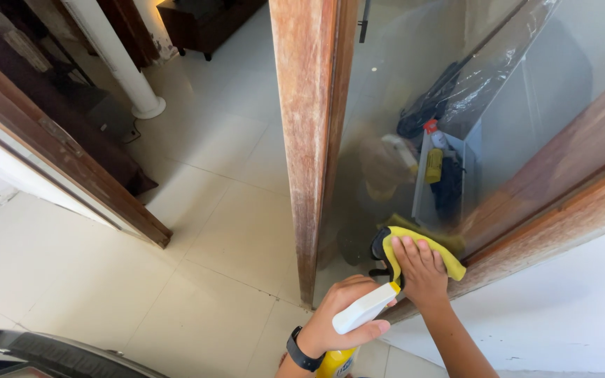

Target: Cleaning a glass door using a cleaning spray and a microfiber cloth.

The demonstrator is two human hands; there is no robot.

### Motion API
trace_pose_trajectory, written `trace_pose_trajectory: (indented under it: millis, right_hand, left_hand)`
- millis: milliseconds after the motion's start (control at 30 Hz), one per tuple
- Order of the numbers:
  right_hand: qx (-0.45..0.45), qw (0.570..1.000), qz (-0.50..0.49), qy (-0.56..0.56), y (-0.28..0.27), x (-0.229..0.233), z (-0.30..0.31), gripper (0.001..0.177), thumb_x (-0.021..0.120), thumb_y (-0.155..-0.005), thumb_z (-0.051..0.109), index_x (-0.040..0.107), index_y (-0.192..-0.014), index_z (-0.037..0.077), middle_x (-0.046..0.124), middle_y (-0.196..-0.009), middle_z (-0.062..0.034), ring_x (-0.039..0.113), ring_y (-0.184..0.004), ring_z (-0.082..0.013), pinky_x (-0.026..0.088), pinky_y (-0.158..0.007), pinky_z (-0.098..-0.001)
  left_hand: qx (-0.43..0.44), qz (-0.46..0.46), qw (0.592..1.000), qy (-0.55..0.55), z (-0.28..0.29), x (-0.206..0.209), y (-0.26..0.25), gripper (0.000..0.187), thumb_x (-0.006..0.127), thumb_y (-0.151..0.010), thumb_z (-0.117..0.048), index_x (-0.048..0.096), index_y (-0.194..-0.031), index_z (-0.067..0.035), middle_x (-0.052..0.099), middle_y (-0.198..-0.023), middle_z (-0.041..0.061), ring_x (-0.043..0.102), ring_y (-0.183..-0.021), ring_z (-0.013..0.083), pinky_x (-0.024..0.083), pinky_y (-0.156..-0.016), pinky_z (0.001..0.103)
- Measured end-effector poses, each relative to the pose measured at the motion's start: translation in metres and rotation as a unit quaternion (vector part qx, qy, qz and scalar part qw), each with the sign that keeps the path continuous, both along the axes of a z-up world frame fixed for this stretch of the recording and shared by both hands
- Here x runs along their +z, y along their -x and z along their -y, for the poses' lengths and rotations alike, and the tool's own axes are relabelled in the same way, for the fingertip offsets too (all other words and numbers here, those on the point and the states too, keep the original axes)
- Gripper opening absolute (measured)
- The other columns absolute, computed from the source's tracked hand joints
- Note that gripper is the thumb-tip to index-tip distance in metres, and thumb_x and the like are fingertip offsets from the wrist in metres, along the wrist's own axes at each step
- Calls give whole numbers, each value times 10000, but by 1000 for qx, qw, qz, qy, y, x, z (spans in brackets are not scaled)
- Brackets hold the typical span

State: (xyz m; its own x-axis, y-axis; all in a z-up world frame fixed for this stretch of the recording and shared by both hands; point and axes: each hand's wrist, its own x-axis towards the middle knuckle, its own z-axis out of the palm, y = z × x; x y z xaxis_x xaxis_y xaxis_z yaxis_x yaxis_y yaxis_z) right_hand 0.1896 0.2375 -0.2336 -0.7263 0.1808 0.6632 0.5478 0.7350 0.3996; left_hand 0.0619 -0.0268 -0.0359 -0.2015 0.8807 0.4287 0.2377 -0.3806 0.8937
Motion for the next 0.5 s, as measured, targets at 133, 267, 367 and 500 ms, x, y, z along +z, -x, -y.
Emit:
trace_pose_trajectory:
  millis: [133, 267, 367, 500]
  right_hand:
    - [41, 997, -71, -1, 23, 107, 3, 572, 566, -1002, 566, 678, -1431, 206, 546, -1523, -50, 316, -1515, -305, 101, -1268, -453]
    - [45, 982, -180, 13, 47, 227, 19, 655, 506, -1102, 526, 695, -1485, 30, 523, -1622, -196, 308, -1545, -449, 114, -1278, -544]
    - [39, 981, -191, 4, 57, 241, 22, 653, 510, -1122, 485, 694, -1528, 8, 496, -1658, -219, 259, -1568, -458, 92, -1295, -538]
    - [76, 984, -160, 16, 61, 178, 27, 667, 506, -1034, 498, 701, -1498, 60, 518, -1630, -166, 279, -1556, -406, 88, -1273, -513]
  left_hand:
    - [15, -28, 999, -23, -2, 1, 0, 328, 746, -858, -274, 697, -1105, -64, 690, -980, 108, 629, -919, 312, 502, -836, 378]
    - [23, -39, 998, -43, 0, 2, -1, 339, 740, -865, -271, 687, -1127, -62, 699, -1024, 109, 642, -958, 315, 516, -862, 383]
    - [30, -26, 999, -30, 3, -1, 1, 328, 747, -862, -261, 687, -1116, -61, 693, -1005, 106, 642, -943, 316, 514, -855, 380]
    - [39, -32, 998, -35, 5, -5, 4, 310, 744, -886, -247, 688, -1129, -62, 696, -1021, 102, 655, -953, 313, 521, -874, 374]
